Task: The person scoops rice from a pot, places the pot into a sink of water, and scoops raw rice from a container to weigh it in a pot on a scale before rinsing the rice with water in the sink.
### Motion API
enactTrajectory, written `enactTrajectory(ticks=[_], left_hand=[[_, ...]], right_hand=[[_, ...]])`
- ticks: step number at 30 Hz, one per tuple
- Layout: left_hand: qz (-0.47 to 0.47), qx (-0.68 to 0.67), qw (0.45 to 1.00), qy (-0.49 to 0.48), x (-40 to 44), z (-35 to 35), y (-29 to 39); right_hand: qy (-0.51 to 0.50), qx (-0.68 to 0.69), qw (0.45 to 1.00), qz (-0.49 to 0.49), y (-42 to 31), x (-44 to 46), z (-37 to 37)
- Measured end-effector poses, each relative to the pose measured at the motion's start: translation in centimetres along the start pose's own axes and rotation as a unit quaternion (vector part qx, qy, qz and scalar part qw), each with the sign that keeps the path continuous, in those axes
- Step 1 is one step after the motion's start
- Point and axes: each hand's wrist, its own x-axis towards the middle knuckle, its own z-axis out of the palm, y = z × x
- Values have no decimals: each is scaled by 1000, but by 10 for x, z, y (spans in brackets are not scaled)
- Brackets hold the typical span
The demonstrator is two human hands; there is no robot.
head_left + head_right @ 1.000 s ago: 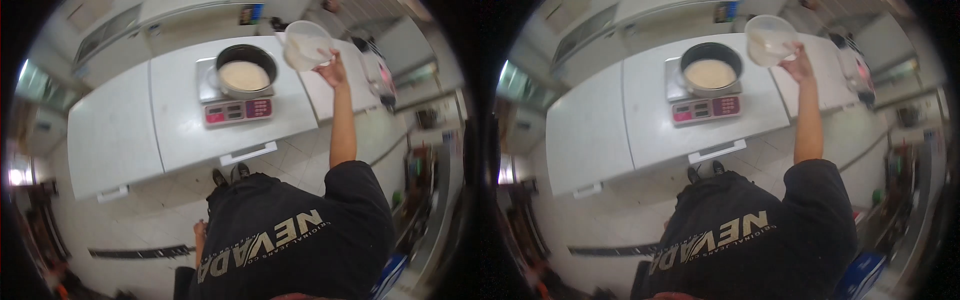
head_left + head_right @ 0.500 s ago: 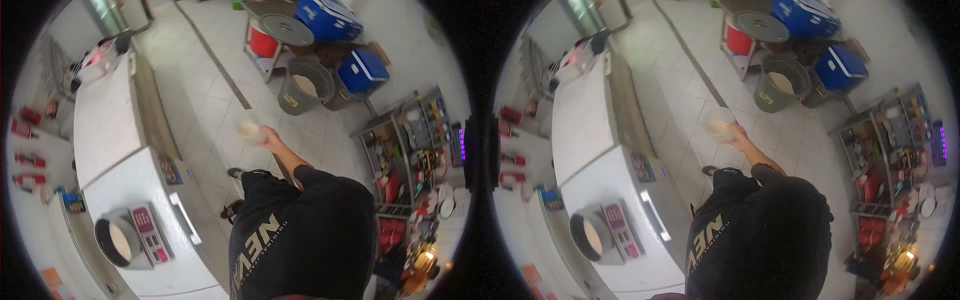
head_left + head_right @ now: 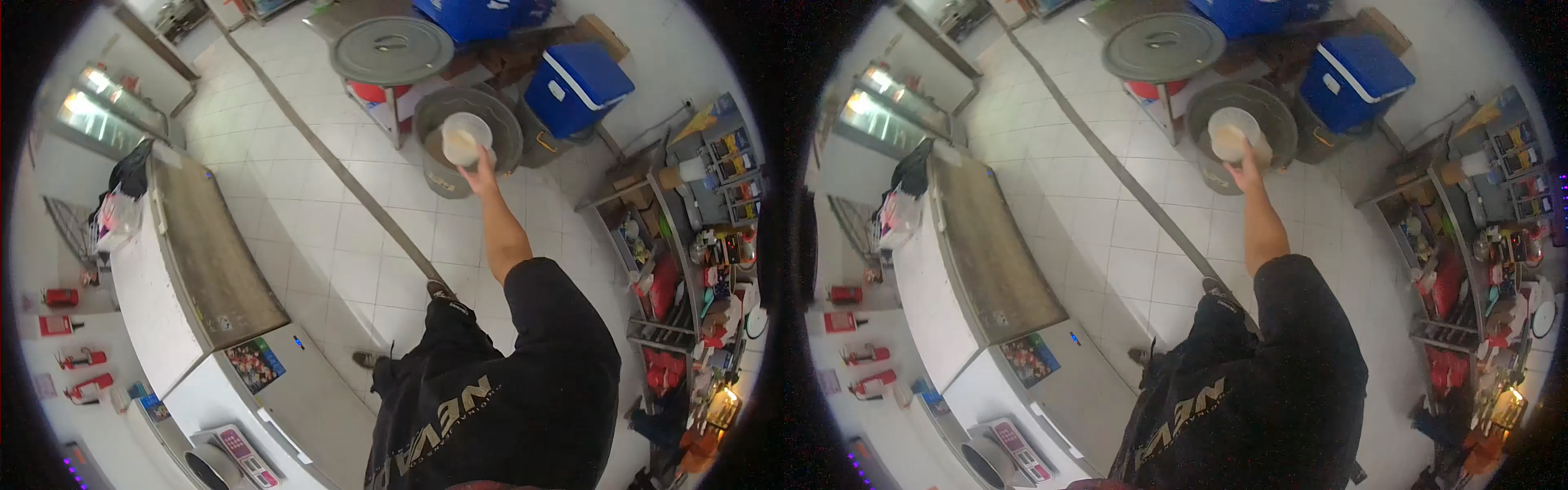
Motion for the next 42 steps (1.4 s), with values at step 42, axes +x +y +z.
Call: enactTrajectory(ticks=[42], left_hand=[[193, 306, 921, -142, 133, 142, 505]], right_hand=[[183, 116, 975, 55, -44, 122, -175]])
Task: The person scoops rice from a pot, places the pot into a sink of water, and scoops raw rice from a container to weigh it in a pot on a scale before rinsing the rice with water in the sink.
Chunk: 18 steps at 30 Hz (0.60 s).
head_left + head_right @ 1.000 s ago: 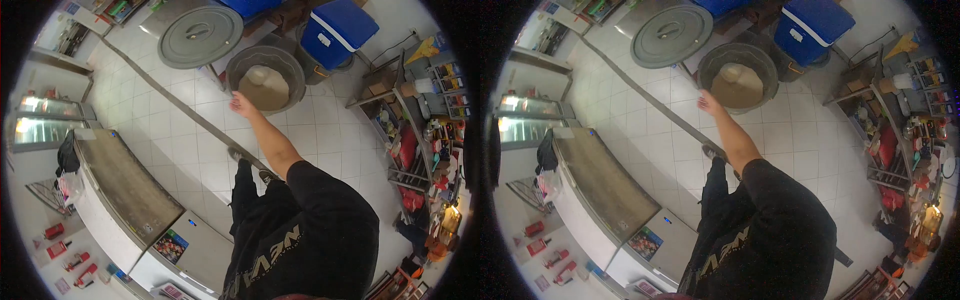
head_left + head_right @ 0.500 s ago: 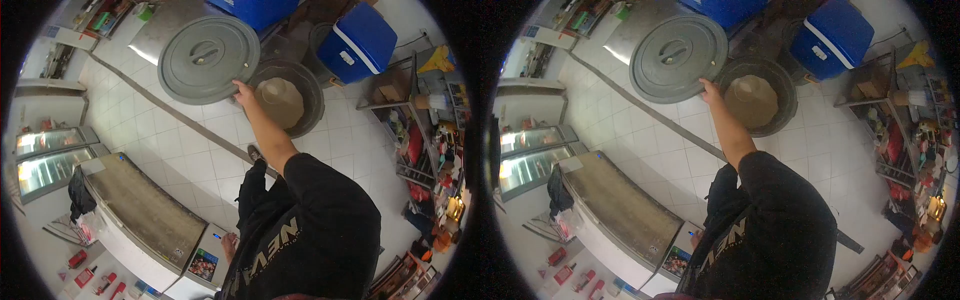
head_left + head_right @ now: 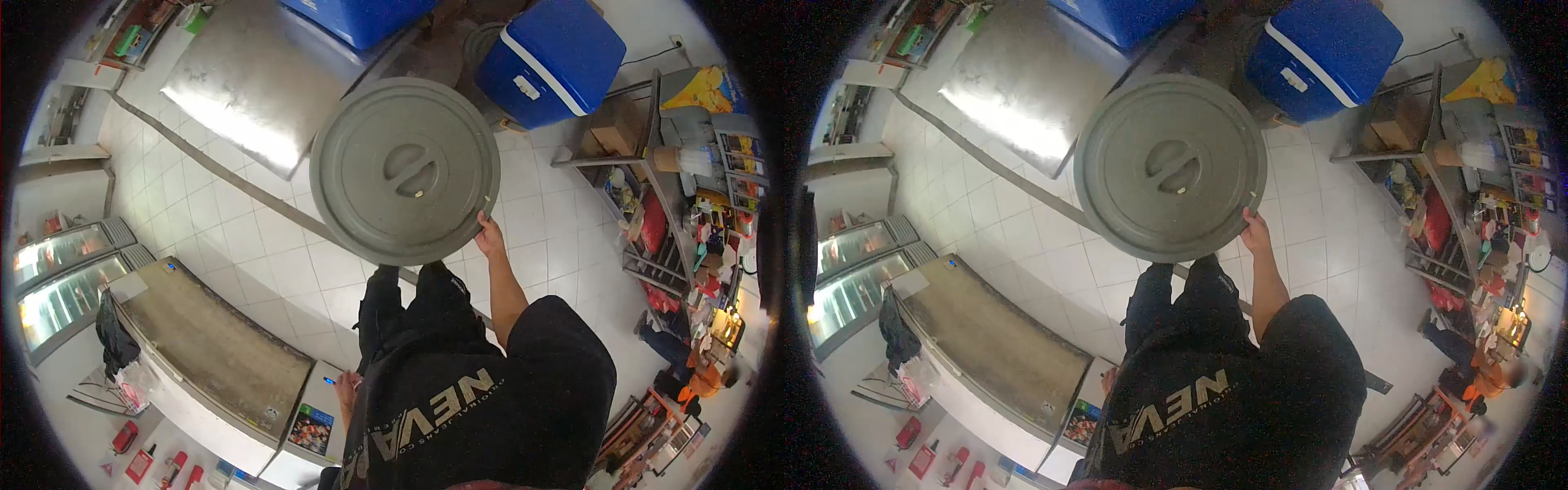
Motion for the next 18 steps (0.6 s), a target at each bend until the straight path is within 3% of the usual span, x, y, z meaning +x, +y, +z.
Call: enactTrajectory(ticks=[2, 3, 4, 8, 11, 14, 17, 18], left_hand=[[59, 218, 973, -55, -9, 17, -33], [82, 347, 930, -88, -15, 23, -37], [55, 366, 924, -94, -32, 33, -43], [-115, 172, 978, -16, -90, 74, -30], [-165, 102, 981, 27, -121, 98, -22], [-186, 73, 978, 53, -142, 113, -21], [-197, 54, 976, 70, -157, 128, -23], [-198, 50, 976, 73, -161, 132, -26]], right_hand=[[-8, -2, 1000, 2, -9, 15, -15], [-8, -32, 999, 4, -10, 33, -26], [-8, -62, 998, 7, -9, 55, -34], [34, -64, 997, 41, -6, 89, -22], [82, -56, 990, 96, 11, 105, -28], [148, -141, 973, 104, 32, 120, -40], [268, -342, 894, 113, 44, 122, -46], [261, -447, 848, 115, 39, 114, -42]])
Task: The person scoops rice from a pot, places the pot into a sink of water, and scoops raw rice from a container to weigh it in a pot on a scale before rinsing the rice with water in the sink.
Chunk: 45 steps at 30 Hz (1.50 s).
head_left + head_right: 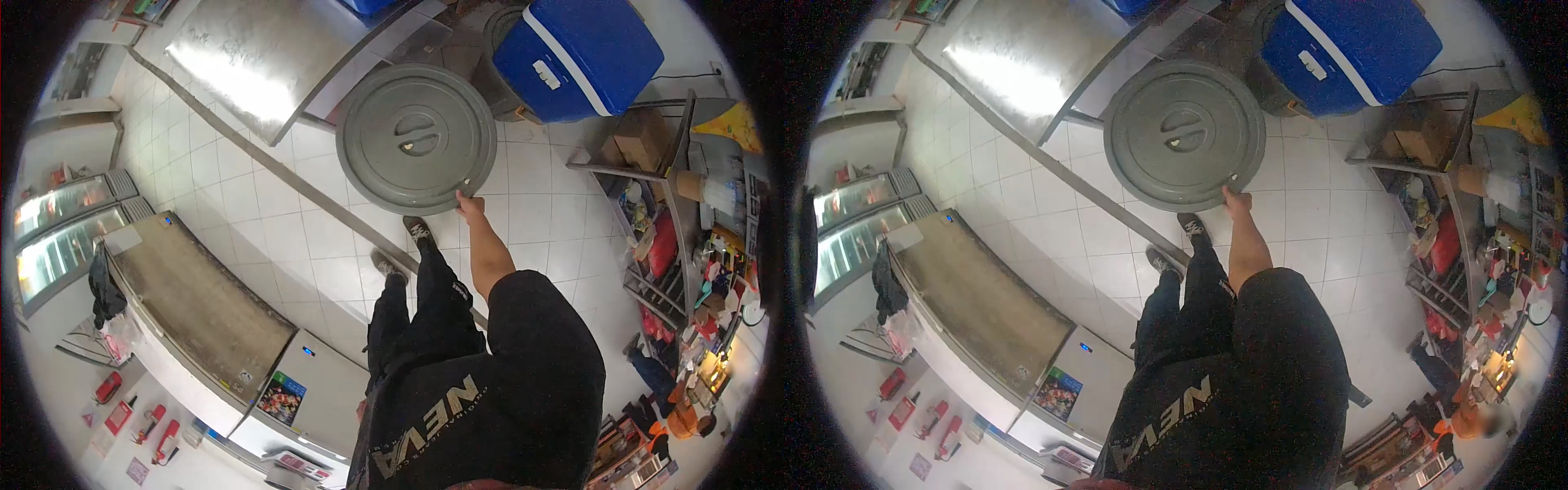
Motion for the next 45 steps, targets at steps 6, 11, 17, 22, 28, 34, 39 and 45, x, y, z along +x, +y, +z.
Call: enactTrajectory(ticks=[6, 11, 17, 22, 28, 34, 39, 45], left_hand=[[-5, -37, 999, 18, -19, 25, -26], [-36, -191, 981, -30, -39, 46, -71], [-129, -651, 745, 70, -3, 44, -160], [7, -827, 515, 226, 10, -12, -350], [-64, -817, 259, 511, -1, -210, -532], [-28, -892, 126, 434, -21, -327, -627], [17, -894, 139, 426, 29, -321, -680], [16, -851, 186, 490, 44, -312, -662]], right_hand=[[8, -141, 989, -41, 29, 67, -10], [1, -174, 965, -195, 21, 4, 2], [-273, -316, 897, -148, 109, -93, 83], [-432, -451, 781, 2, 213, -183, 103], [-350, -647, 667, -120, 243, -342, 224], [-389, -606, 658, -220, 257, -450, 290], [-367, -581, 695, -210, 254, -465, 310], [-350, -664, 614, -243, 241, -293, 310]])
